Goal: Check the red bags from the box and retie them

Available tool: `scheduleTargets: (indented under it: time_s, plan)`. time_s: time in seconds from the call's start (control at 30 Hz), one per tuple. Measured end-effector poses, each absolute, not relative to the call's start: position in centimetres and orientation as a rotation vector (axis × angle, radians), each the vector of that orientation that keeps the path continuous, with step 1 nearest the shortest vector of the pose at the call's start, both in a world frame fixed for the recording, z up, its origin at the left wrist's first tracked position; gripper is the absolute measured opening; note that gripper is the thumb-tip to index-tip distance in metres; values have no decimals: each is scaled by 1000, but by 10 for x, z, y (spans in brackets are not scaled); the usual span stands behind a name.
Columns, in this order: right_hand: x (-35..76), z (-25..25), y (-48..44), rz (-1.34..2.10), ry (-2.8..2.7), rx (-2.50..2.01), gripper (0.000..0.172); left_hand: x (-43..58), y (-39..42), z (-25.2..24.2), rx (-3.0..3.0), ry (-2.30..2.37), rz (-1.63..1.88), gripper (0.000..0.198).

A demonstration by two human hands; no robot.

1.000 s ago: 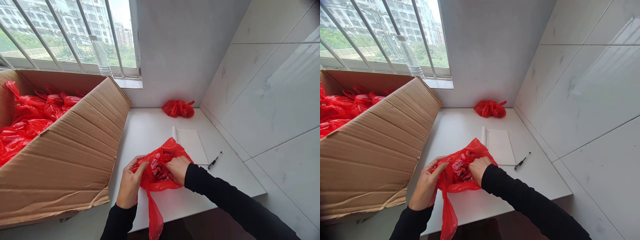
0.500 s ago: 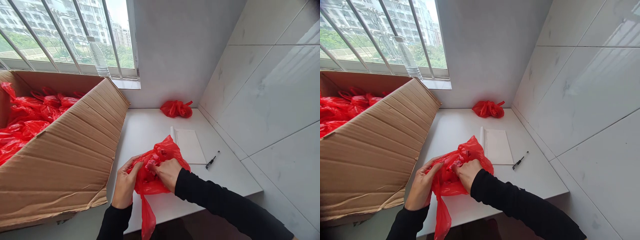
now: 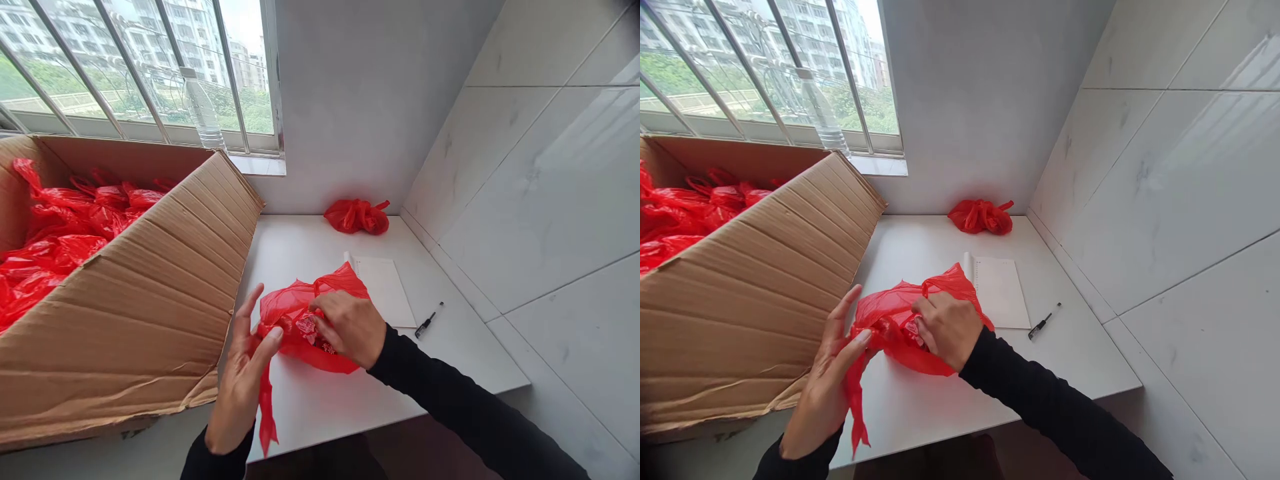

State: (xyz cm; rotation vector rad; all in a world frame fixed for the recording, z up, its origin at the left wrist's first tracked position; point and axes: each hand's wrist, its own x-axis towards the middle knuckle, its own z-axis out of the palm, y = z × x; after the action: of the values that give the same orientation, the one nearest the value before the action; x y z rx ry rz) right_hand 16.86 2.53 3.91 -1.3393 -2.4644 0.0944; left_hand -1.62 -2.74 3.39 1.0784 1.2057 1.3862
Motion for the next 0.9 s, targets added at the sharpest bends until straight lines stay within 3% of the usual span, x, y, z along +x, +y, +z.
scheduleTargets:
  time_s: [0.1, 0.2, 0.23, 0.33, 0.53, 0.7, 0.8, 0.83, 0.9]
  plan:
    - [178, 38, 42, -22, -2277, -1374, 30, -18, -30, 36, 1079, 982, 1260, 58]
    - [181, 28, 61, -99, -2342, -1566, 62, -18, -25, 31, 1303, 1063, 1181, 51]
    - [182, 24, 66, -81, -2385, -1613, 61, -17, -23, 29, 1375, 1116, 1165, 49]
    - [189, 20, 75, 51, -2396, -1615, 30, -17, -16, 26, 1547, 1300, 1168, 38]
    - [223, 72, 63, 327, -2088, -1309, 27, -17, -10, 43, 1770, 1616, 1495, 20]
    - [228, 116, 34, 527, -1835, -1088, 30, -2, -7, 68, 1237, 1175, 1500, 25]
    - [211, 117, 22, 604, -2071, -860, 50, 13, -8, 79, 1138, 1067, 1459, 27]
    - [204, 115, 21, 591, -2141, -790, 48, 17, -8, 82, 1157, 1041, 1427, 28]
    - [192, 112, 23, 528, -2166, -702, 29, 23, -11, 85, 1226, 1015, 1372, 28]
